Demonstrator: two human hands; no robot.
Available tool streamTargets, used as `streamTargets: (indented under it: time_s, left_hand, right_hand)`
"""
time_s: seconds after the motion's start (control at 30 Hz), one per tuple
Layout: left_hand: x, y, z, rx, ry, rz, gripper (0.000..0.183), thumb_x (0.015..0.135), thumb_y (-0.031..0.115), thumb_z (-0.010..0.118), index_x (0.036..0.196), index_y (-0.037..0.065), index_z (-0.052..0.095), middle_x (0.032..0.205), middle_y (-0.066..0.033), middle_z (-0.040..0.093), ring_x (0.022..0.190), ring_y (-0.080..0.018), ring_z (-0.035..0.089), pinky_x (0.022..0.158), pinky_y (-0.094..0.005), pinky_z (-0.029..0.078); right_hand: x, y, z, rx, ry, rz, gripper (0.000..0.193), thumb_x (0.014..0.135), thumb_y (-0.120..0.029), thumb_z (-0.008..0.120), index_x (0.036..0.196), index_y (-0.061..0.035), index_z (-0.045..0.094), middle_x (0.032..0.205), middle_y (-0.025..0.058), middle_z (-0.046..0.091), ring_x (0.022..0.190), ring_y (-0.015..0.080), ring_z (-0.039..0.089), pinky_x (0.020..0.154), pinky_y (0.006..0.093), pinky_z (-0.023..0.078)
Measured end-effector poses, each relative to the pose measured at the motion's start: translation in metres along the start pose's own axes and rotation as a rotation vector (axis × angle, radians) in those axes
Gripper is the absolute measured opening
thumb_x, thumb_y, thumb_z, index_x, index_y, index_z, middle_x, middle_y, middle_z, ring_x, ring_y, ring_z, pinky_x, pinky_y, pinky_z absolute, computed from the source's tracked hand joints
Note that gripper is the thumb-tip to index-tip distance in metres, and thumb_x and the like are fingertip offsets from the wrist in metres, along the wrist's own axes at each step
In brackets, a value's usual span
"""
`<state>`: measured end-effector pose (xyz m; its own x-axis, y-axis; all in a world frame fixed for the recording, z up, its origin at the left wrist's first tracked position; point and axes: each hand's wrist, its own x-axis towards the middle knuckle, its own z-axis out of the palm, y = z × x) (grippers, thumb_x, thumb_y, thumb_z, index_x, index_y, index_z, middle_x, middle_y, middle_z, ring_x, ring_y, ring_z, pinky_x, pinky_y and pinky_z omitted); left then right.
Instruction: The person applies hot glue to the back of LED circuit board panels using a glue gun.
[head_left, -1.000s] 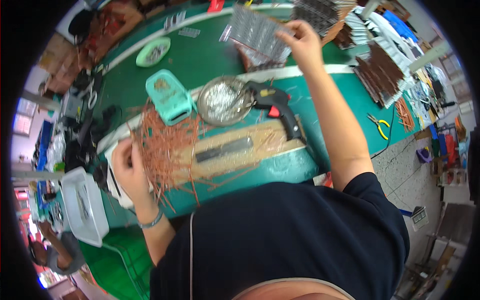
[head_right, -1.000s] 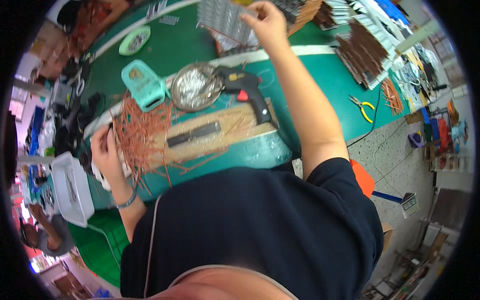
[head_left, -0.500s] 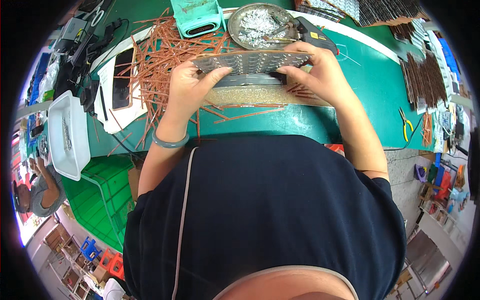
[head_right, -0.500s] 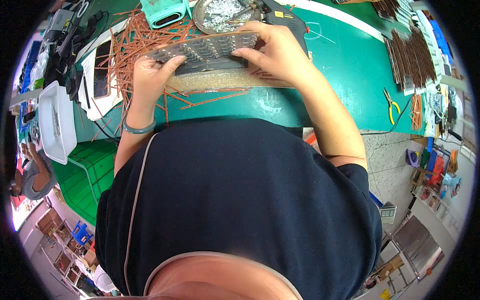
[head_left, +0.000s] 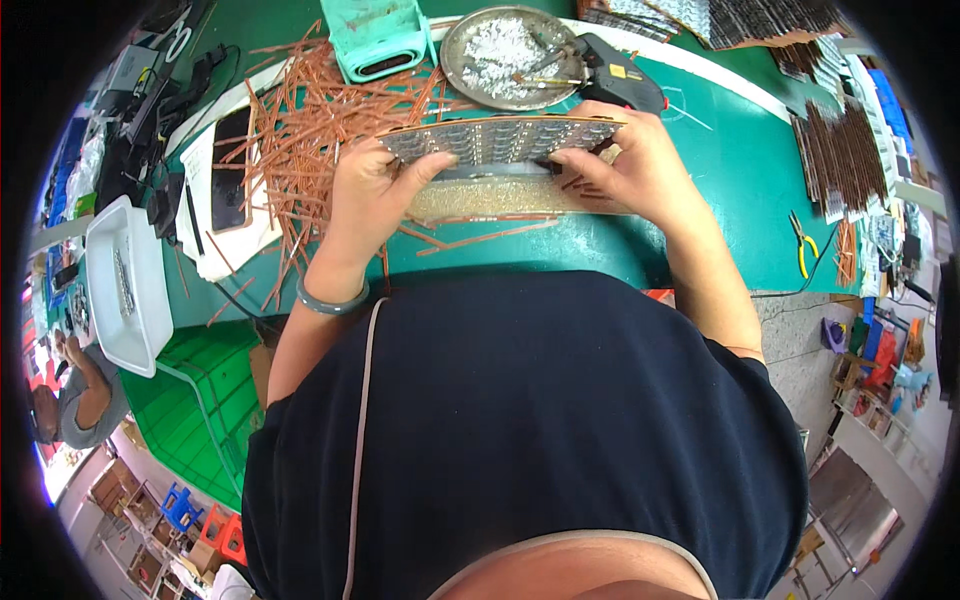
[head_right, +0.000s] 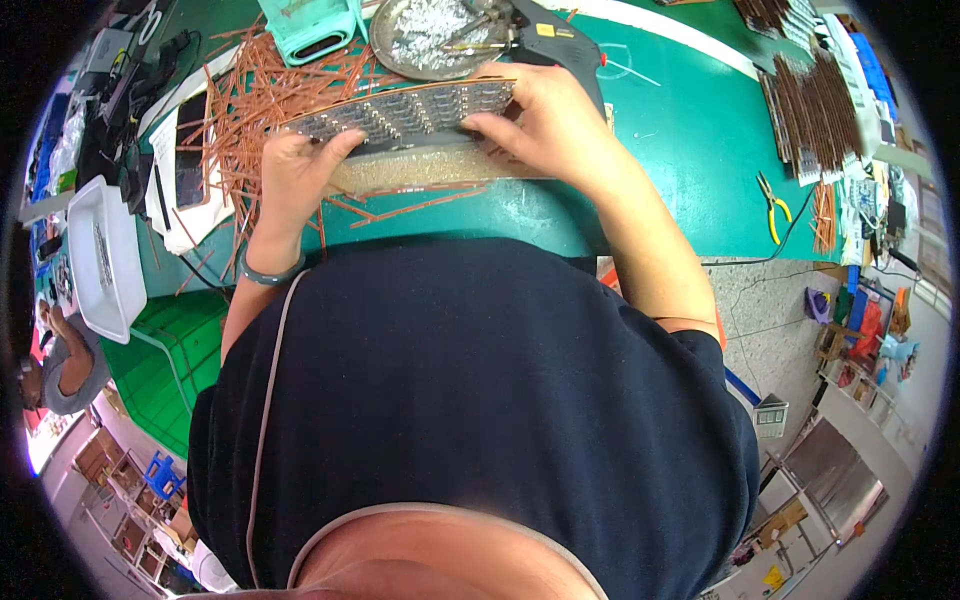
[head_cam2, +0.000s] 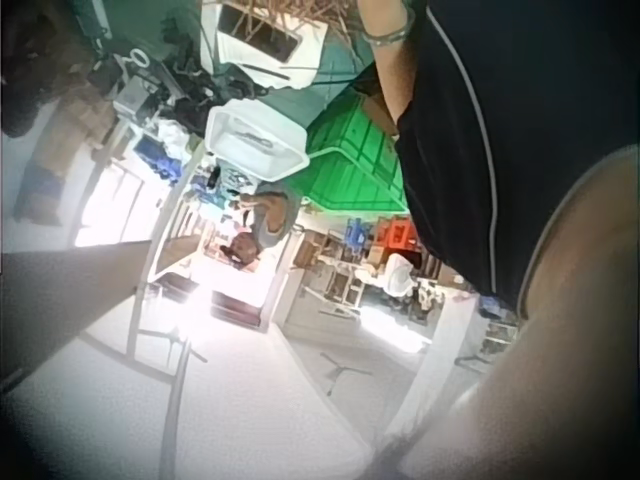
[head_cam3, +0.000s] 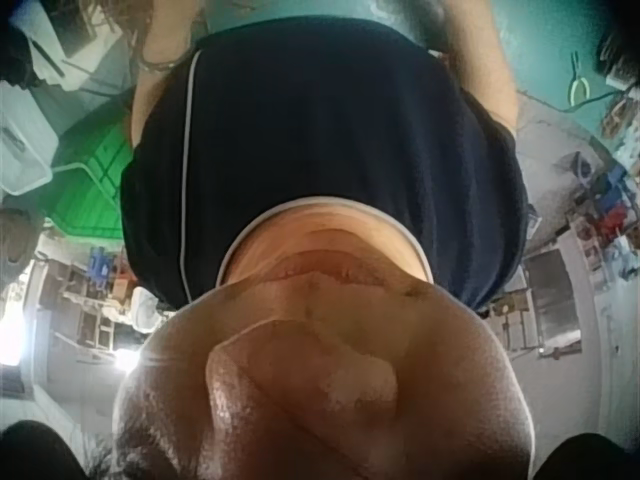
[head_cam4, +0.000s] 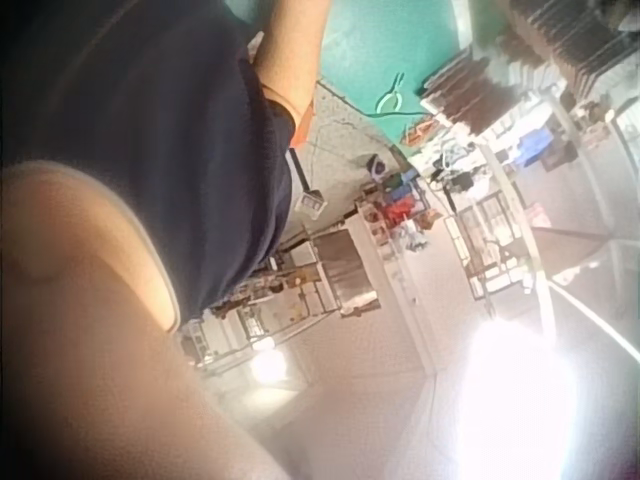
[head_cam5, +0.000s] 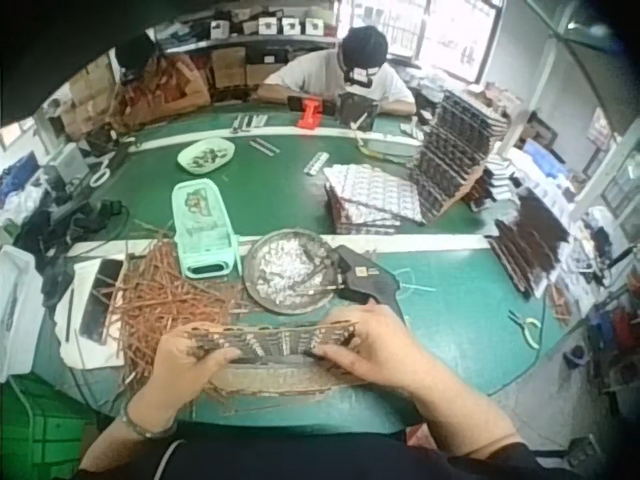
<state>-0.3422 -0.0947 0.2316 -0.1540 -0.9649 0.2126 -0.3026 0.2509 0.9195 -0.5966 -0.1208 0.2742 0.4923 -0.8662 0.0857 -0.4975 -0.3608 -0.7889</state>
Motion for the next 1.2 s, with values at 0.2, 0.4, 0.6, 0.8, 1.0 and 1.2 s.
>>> streamTargets:
  time_s: [0.2, 0.4, 0.6, 0.8, 1.0, 1.2]
  left_hand:
    - [0.011, -0.010, 0.004, -0.004, 0.029, -0.057, 0.019, 0.079, 0.009, 0.063, 0.092, -0.004, 0.059, 0.085, -0.0079, 0.064, 0.076, -0.0096, 0.056, 0.070, -0.0255, 0.046]
    - [0.009, -0.017, -0.003, -0.379, -0.006, -0.064, 0.046, 0.075, 0.001, 0.063, 0.114, -0.006, 0.042, 0.099, -0.0095, 0.057, 0.090, -0.0189, 0.057, 0.080, -0.0299, 0.045]
    - [-0.008, 0.017, 0.008, -0.274, -0.095, 0.061, 0.026, 0.074, 0.008, 0.069, 0.095, -0.005, 0.060, 0.089, -0.0084, 0.062, 0.082, -0.0138, 0.058, 0.071, -0.0261, 0.047]
    - [-0.005, 0.038, -0.011, -0.069, -0.092, 0.119, 0.018, 0.075, 0.010, 0.069, 0.085, -0.003, 0.063, 0.089, -0.0084, 0.063, 0.081, -0.0149, 0.058, 0.074, -0.0285, 0.045]
    - [-0.014, 0.037, 0.005, -0.384, -0.079, -0.079, 0.029, 0.074, -0.005, 0.063, 0.101, -0.007, 0.053, 0.092, -0.0108, 0.059, 0.084, -0.0150, 0.059, 0.075, -0.0275, 0.048]
    - [-0.014, 0.033, 0.005, -0.545, -0.131, 0.038, 0.026, 0.074, -0.002, 0.066, 0.098, -0.005, 0.057, 0.092, -0.0095, 0.063, 0.085, -0.0146, 0.060, 0.075, -0.0277, 0.050]
  right_hand:
    - [0.014, 0.029, 0.006, -0.184, 0.047, -0.030, 0.033, 0.071, -0.017, 0.067, 0.097, 0.0009, 0.058, 0.079, 0.0170, 0.062, 0.072, 0.0214, 0.062, 0.068, 0.0331, 0.048]
    - [0.009, 0.019, 0.004, 0.837, 0.097, 0.041, 0.032, 0.075, -0.003, 0.065, 0.104, 0.0034, 0.053, 0.097, 0.0090, 0.063, 0.090, 0.0159, 0.059, 0.079, 0.0283, 0.047]
    - [0.012, -0.005, 0.048, 1.330, 0.047, 0.076, 0.030, 0.080, -0.003, 0.059, 0.109, -0.0007, 0.052, 0.100, 0.0062, 0.061, 0.083, 0.0112, 0.061, 0.069, 0.0241, 0.051]
    - [0.002, -0.022, 0.067, 1.654, -0.057, 0.251, 0.033, 0.084, -0.007, 0.055, 0.116, -0.0048, 0.047, 0.105, 0.0061, 0.059, 0.091, 0.0154, 0.060, 0.075, 0.0295, 0.052]
    - [0.000, -0.025, 0.073, 1.480, 0.167, 0.144, 0.032, 0.084, -0.004, 0.055, 0.114, -0.0023, 0.045, 0.101, 0.0077, 0.060, 0.085, 0.0143, 0.061, 0.069, 0.0274, 0.052]
    - [0.001, -0.028, 0.070, 1.590, -0.045, 0.227, 0.034, 0.087, -0.005, 0.051, 0.119, -0.0033, 0.041, 0.112, 0.0086, 0.055, 0.099, 0.0173, 0.057, 0.083, 0.0318, 0.050]
